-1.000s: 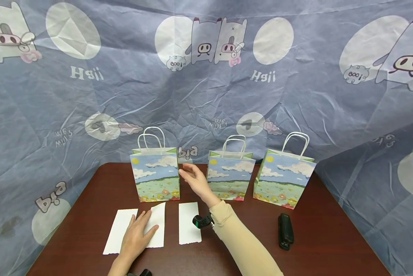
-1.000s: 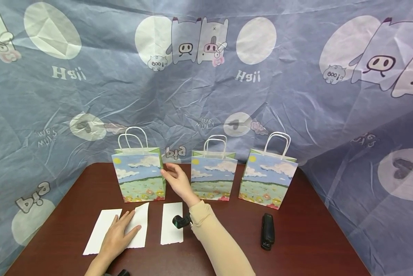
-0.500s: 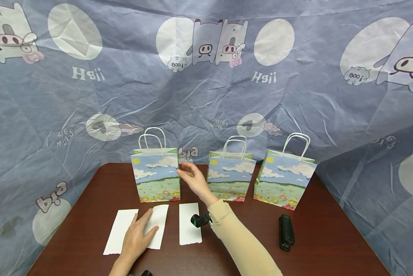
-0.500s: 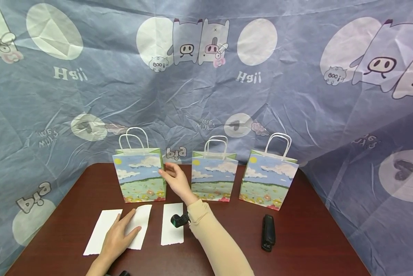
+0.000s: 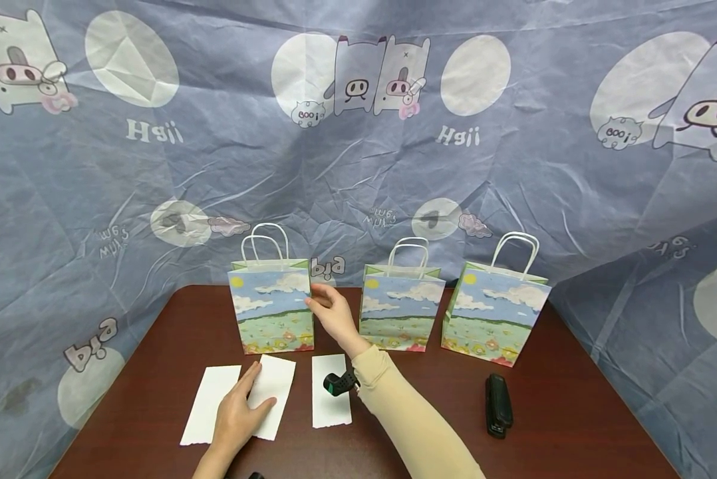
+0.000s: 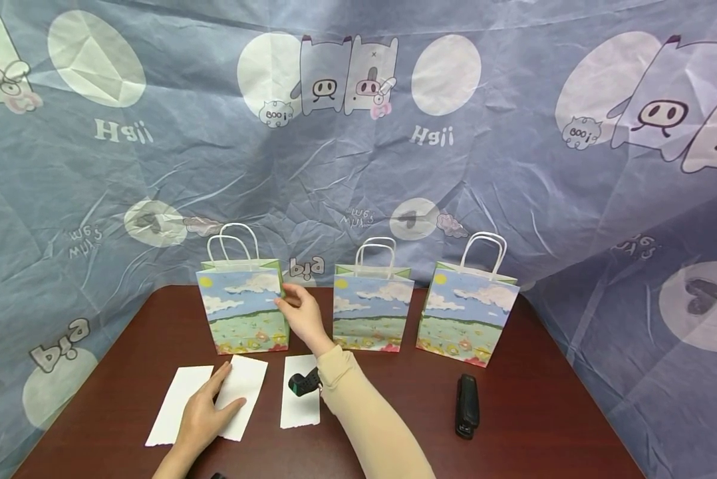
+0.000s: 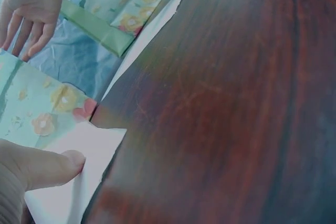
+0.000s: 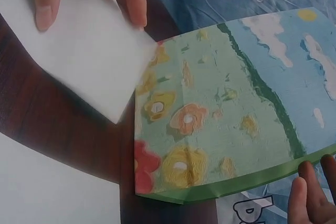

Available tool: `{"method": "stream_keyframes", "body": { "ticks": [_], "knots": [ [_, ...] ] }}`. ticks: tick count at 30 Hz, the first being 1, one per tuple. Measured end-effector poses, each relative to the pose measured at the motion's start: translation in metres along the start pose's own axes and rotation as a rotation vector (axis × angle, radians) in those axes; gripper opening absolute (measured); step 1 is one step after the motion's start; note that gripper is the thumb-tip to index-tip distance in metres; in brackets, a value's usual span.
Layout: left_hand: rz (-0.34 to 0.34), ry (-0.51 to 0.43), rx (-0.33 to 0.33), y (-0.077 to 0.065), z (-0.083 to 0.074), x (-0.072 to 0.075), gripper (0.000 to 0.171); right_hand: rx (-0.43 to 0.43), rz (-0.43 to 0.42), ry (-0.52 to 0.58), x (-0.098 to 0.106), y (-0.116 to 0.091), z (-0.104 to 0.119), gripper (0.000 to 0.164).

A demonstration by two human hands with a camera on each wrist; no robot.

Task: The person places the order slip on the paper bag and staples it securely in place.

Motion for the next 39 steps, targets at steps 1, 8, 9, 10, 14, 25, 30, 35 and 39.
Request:
{"method": "stream_keyframes", "body": {
  "ticks": [1, 8, 9, 10, 14, 25, 30, 35, 39],
  "knots": [
    [0.001, -0.008, 0.015, 0.000, 0.000, 0.000, 0.072, 0.002, -0.013, -0.008, -0.001, 0.002, -0.005, 0.041],
    [0.005, -0.044, 0.075, 0.001, 0.003, 0.000, 0.065, 0.032, -0.091, -0.031, 0.001, 0.005, -0.005, 0.033],
    [0.001, -0.041, 0.073, 0.001, 0.003, 0.000, 0.064, 0.040, -0.100, -0.027, 0.002, 0.005, -0.003, 0.032],
    [-0.007, -0.039, 0.069, 0.001, 0.002, 0.000, 0.064, 0.048, -0.107, -0.024, 0.003, 0.004, -0.001, 0.032],
    [-0.049, -0.040, 0.022, 0.001, -0.002, 0.003, 0.062, 0.061, -0.125, -0.026, 0.006, -0.005, 0.020, 0.028],
    [-0.268, -0.104, -0.008, -0.001, -0.004, 0.021, 0.021, 0.050, -0.169, -0.028, 0.007, -0.007, 0.031, 0.022],
    [-0.300, -0.175, 0.023, -0.001, -0.002, 0.024, 0.009, 0.018, -0.185, 0.023, 0.003, 0.005, 0.004, 0.022],
    [-0.306, -0.263, 0.060, -0.001, 0.001, 0.024, 0.017, 0.011, -0.193, 0.096, 0.002, 0.008, -0.005, 0.023],
    [-0.313, -0.303, 0.076, -0.002, 0.004, 0.023, 0.033, 0.001, -0.187, 0.128, 0.004, 0.006, -0.010, 0.023]
  ]
}}
Point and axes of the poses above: each hand's wrist, its own y-axis towards the middle knuckle, its own x-axis out of the back of the hand, z = x × y, the point moved 8 cm from there along y, towards the middle knuckle, and after that the axes turned 6 degrees about -y, right-handed, at the moved point
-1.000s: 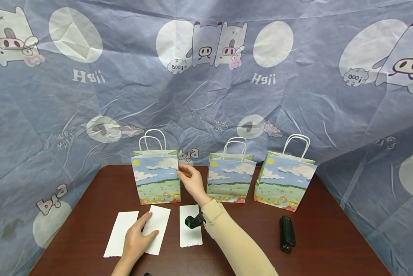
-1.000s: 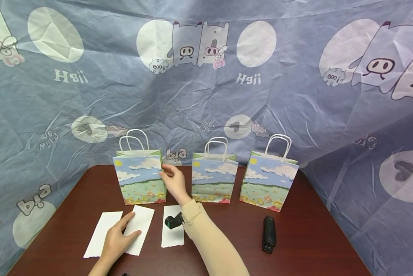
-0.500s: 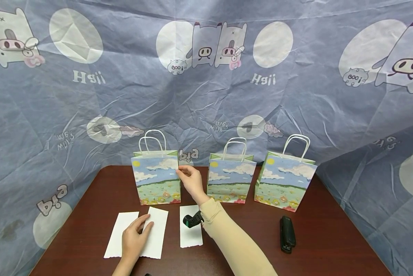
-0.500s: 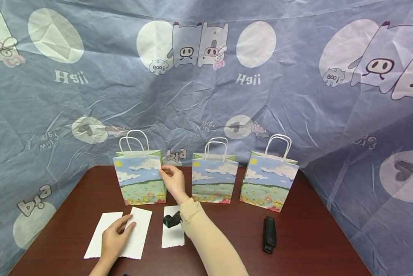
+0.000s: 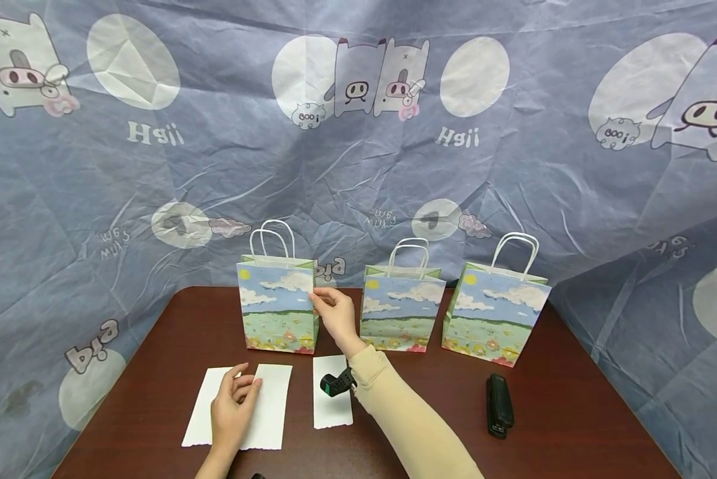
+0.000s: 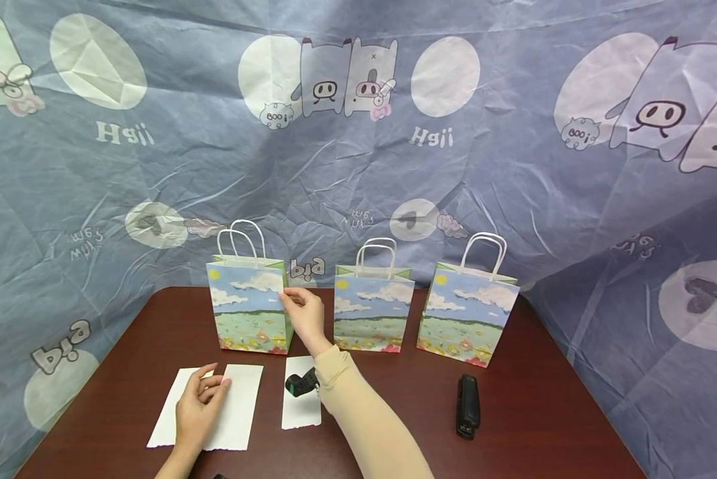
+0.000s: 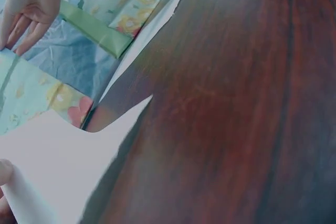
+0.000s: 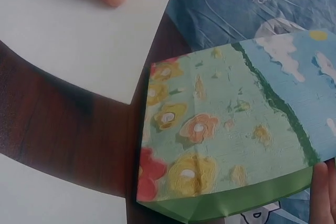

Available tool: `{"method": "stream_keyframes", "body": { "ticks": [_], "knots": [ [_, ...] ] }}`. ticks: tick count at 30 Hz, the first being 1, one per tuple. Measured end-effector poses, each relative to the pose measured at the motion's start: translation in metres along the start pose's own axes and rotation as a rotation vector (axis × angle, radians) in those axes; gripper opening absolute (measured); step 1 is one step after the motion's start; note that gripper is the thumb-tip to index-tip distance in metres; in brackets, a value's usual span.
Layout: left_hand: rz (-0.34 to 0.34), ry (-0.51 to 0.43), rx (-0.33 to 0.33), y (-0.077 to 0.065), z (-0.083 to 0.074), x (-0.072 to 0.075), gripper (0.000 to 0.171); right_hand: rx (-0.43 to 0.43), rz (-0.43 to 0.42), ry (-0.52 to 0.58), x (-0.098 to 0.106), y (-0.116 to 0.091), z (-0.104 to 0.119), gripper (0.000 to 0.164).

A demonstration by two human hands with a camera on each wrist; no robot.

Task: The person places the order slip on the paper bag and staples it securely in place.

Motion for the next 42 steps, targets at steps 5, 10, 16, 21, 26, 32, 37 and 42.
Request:
{"method": "stream_keyframes", "body": {
  "ticks": [5, 10, 16, 21, 26, 32, 37, 42],
  "knots": [
    [-0.017, 0.029, -0.008, 0.000, 0.001, 0.001, 0.020, -0.006, -0.008, 0.032, 0.008, -0.006, 0.011, 0.023],
    [-0.019, 0.020, 0.015, 0.000, 0.004, 0.000, 0.009, 0.026, -0.036, 0.017, 0.015, -0.016, 0.032, 0.022],
    [-0.016, -0.044, 0.058, 0.000, 0.007, -0.003, 0.008, 0.027, -0.045, 0.050, 0.019, -0.015, 0.019, 0.021],
    [-0.034, -0.082, 0.085, 0.001, 0.007, -0.003, 0.008, 0.013, -0.045, 0.086, 0.022, -0.018, 0.019, 0.023],
    [-0.040, -0.099, 0.110, 0.001, 0.008, -0.002, 0.009, -0.001, -0.032, 0.085, 0.026, -0.030, 0.040, 0.022],
    [-0.032, -0.092, 0.142, 0.002, -0.006, -0.002, 0.007, -0.006, -0.031, 0.084, 0.030, -0.035, 0.042, 0.022],
    [0.011, -0.094, 0.142, 0.002, -0.036, -0.004, 0.007, -0.021, -0.022, 0.090, 0.034, -0.041, 0.044, 0.022],
    [0.048, -0.124, 0.109, 0.005, -0.055, -0.005, 0.006, -0.023, -0.020, 0.103, 0.039, -0.041, 0.039, 0.022]
  ]
}}
Point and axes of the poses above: each hand's wrist, its own y-axis towards the middle knuckle, its own x-axis out of the back of the hand, z = x × y, the point moved 8 cm from there along y, towards the middle knuckle, and after that the axes turned 6 degrees about -y, right-handed, at the moved point
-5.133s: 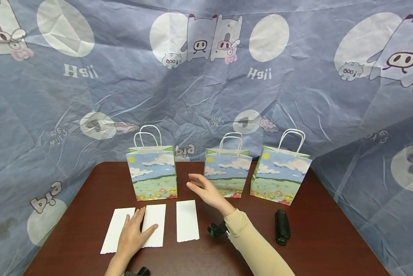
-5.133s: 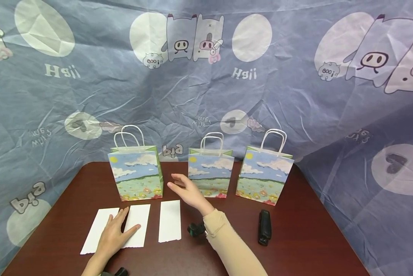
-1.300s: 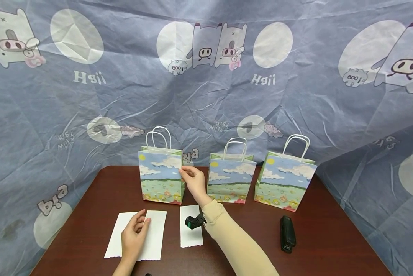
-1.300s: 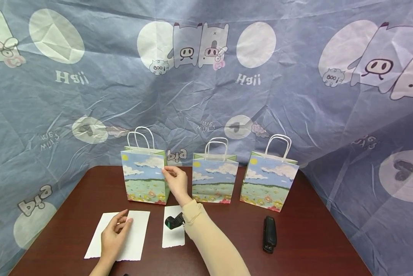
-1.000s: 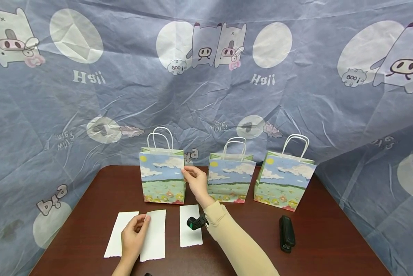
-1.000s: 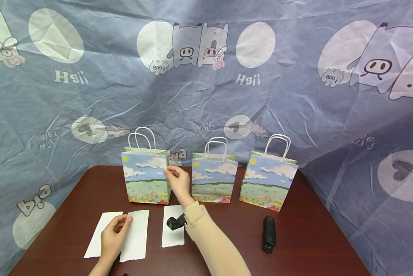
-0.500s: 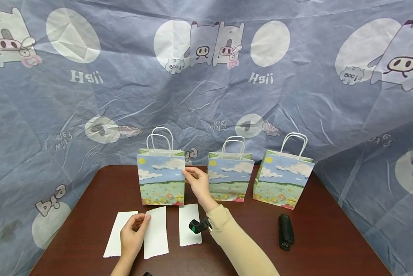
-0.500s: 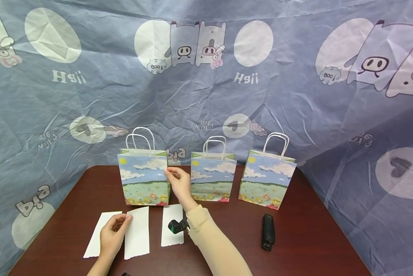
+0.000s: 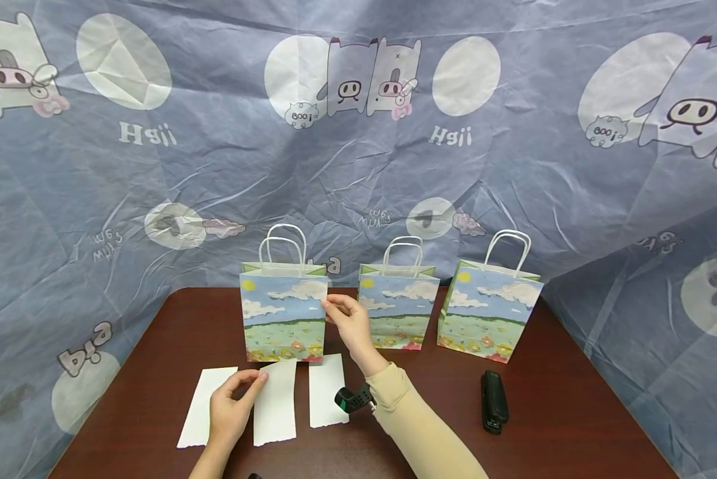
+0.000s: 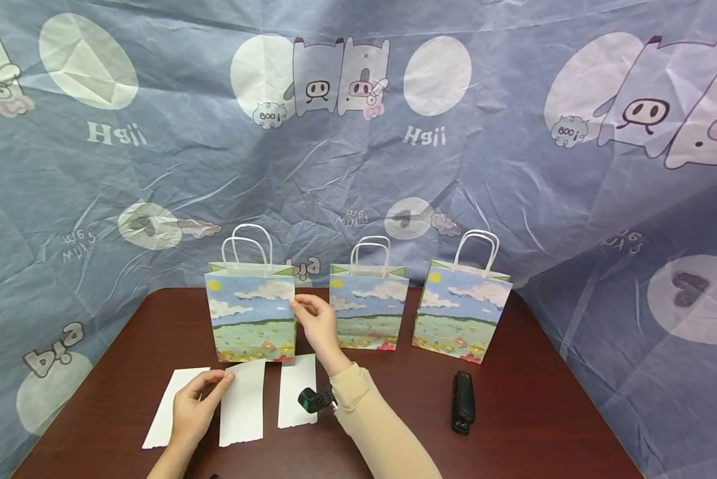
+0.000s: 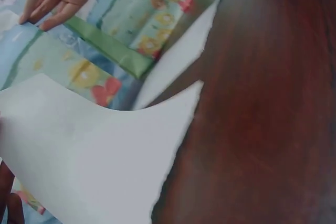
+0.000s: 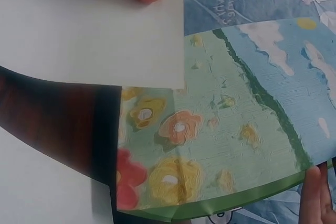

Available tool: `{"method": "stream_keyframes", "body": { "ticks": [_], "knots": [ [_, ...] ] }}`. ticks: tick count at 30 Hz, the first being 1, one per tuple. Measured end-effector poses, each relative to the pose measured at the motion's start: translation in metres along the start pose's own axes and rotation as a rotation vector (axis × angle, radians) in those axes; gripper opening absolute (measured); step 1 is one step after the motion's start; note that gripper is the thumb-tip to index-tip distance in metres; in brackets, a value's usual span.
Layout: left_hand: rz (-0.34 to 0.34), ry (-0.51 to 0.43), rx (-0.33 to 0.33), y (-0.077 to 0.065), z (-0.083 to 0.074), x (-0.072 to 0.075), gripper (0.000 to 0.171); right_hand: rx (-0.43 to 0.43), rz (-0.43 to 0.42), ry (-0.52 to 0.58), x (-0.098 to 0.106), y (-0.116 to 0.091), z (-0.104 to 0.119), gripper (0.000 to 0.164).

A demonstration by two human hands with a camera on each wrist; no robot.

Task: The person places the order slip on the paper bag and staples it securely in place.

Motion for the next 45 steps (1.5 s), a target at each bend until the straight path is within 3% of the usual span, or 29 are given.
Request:
{"method": "stream_keyframes", "body": {
  "ticks": [8, 18, 24, 35, 45],
  "knots": [
    [0.017, -0.078, -0.040, 0.004, -0.018, -0.002, 0.008, -0.014, -0.003, 0.053, 0.007, 0.002, -0.014, 0.025],
    [0.030, -0.115, -0.046, 0.008, -0.038, -0.007, 0.007, 0.024, -0.005, 0.065, 0.016, -0.007, 0.001, 0.025],
    [0.027, -0.091, -0.066, 0.010, -0.055, -0.011, 0.007, 0.034, 0.004, 0.050, 0.022, -0.011, 0.007, 0.026],
    [-0.015, -0.111, -0.276, 0.008, -0.087, -0.017, 0.010, 0.046, 0.003, 0.027, 0.034, -0.024, 0.014, 0.025],
    [-0.063, -0.204, -0.256, 0.011, -0.098, -0.023, 0.009, 0.036, 0.000, 0.004, 0.048, -0.035, 0.017, 0.024]
  ]
}}
Point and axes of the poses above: each hand's wrist, its own y-axis towards the middle knuckle, its own x-axis out of the back of the hand, z = x × y, the point moved 8 cm from there along y, towards the middle knuckle, and after that the axes turned 6 degrees about -y, right-handed, at the moved point
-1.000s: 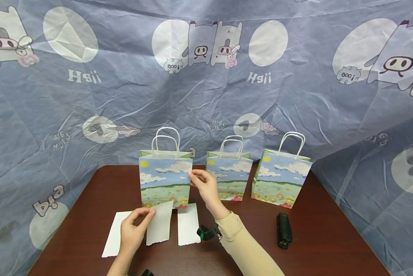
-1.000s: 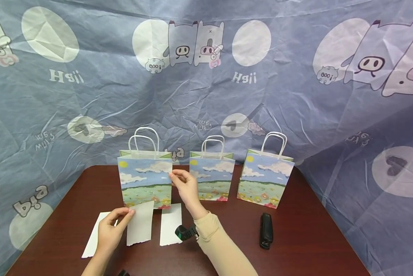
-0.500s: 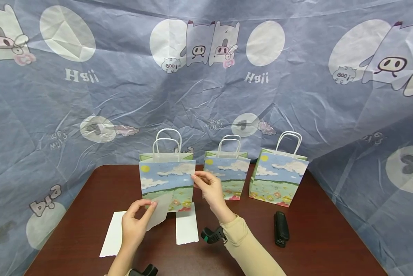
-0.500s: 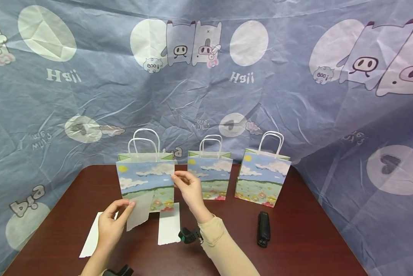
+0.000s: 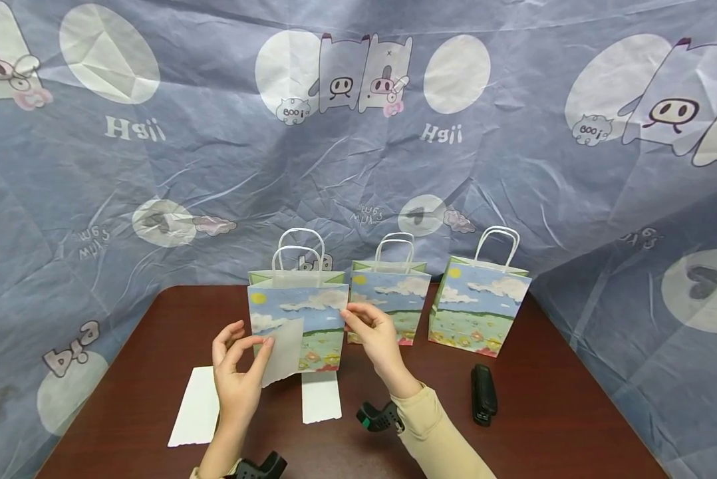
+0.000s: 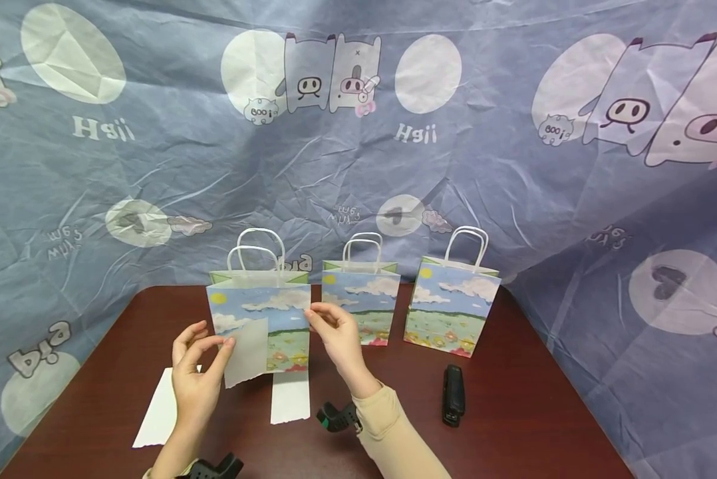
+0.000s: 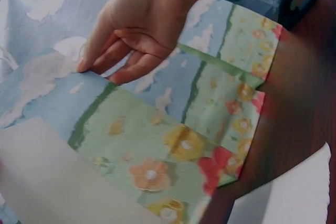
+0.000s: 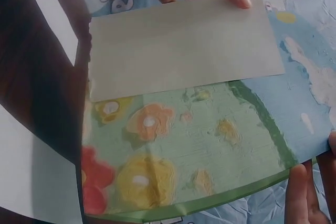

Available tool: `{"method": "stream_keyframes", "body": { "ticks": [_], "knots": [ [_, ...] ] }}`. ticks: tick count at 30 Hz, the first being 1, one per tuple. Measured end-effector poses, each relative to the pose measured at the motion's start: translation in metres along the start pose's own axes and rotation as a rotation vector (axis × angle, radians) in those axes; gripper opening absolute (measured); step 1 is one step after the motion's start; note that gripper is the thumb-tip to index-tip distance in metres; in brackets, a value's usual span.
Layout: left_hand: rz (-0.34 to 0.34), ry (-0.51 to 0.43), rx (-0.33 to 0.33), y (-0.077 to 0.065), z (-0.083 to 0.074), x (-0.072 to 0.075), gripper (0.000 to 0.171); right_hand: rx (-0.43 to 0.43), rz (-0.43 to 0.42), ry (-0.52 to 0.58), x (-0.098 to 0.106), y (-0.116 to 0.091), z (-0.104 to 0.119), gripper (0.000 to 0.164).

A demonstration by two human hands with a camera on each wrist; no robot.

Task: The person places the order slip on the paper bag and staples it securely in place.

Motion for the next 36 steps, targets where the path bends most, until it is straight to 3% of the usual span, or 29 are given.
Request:
{"method": "stream_keyframes", "body": {
  "ticks": [7, 19, 24, 30, 36],
  "knots": [
    [0.030, -0.078, 0.020, 0.001, 0.001, -0.011, 0.007, 0.009, -0.008, -0.019, 0.014, -0.008, -0.001, 0.025],
    [0.009, -0.105, 0.028, -0.005, -0.002, -0.036, 0.005, -0.024, -0.082, -0.030, 0.047, -0.023, -0.007, 0.026],
    [0.008, -0.180, 0.053, -0.010, 0.012, -0.052, 0.005, -0.031, -0.130, -0.024, 0.063, -0.027, -0.007, 0.024],
    [-0.042, -0.245, 0.089, -0.017, 0.033, -0.065, 0.007, -0.051, -0.165, 0.004, 0.075, -0.032, -0.009, 0.028],
    [-0.074, -0.245, 0.049, -0.021, 0.024, -0.073, 0.007, -0.073, -0.195, -0.028, 0.085, -0.036, -0.011, 0.025]
  ]
}}
Point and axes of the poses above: each hand's wrist, its own y-axis towards the middle knuckle, its own x-axis out of the back of the hand, z = x × y, the point moved 8 cm from there along y, towards the middle knuckle, and after that the axes turned 6 degrees about -y, right-handed, at the moved point
